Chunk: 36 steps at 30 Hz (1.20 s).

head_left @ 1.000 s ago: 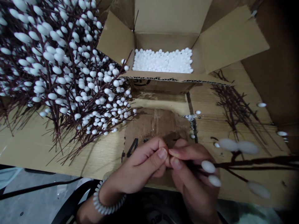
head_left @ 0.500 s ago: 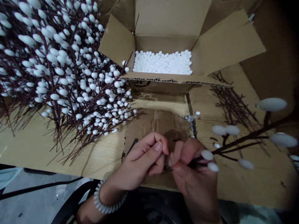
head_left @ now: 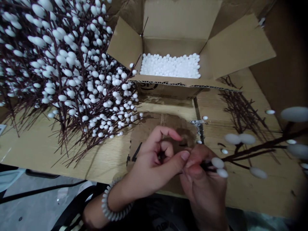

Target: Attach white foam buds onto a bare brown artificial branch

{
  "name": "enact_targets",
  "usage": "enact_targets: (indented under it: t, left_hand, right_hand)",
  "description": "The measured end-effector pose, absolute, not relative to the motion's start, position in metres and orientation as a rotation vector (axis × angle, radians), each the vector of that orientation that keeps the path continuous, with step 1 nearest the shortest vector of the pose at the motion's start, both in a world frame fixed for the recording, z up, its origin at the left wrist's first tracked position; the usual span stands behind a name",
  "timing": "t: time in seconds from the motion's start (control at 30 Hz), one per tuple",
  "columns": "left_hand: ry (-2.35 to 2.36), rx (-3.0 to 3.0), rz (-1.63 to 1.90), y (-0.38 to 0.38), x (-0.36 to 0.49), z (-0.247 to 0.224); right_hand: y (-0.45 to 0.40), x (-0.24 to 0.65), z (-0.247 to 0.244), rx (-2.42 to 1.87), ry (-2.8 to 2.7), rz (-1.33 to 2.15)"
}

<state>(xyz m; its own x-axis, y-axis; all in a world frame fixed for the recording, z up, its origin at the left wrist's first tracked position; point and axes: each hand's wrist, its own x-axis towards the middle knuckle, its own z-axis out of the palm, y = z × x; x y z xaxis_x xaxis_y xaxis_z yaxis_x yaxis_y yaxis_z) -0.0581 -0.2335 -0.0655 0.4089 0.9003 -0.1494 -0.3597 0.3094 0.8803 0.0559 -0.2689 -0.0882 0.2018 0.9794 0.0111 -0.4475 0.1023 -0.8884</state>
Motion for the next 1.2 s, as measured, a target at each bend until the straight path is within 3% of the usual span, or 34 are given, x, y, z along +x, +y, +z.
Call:
enact_targets:
  t: [0.5, 0.83, 1.2]
  left_hand:
    - [0.873, 1.183, 0.902, -0.230, -0.052, -0.058]
    - [0.379, 0.281, 0.831, -0.215, -0.061, -0.060]
    - [0.135, 0.159, 0.914, -0.217, -0.063, -0.063]
  right_hand:
    - [-0.268, 0.053, -0.080, -0.925, -0.752, 1.177]
    - [-0.270, 0.054, -0.080, -0.792, -0.832, 1.250]
    - [-0.276, 0.056, -0.083, -0.746, -0.872, 1.263]
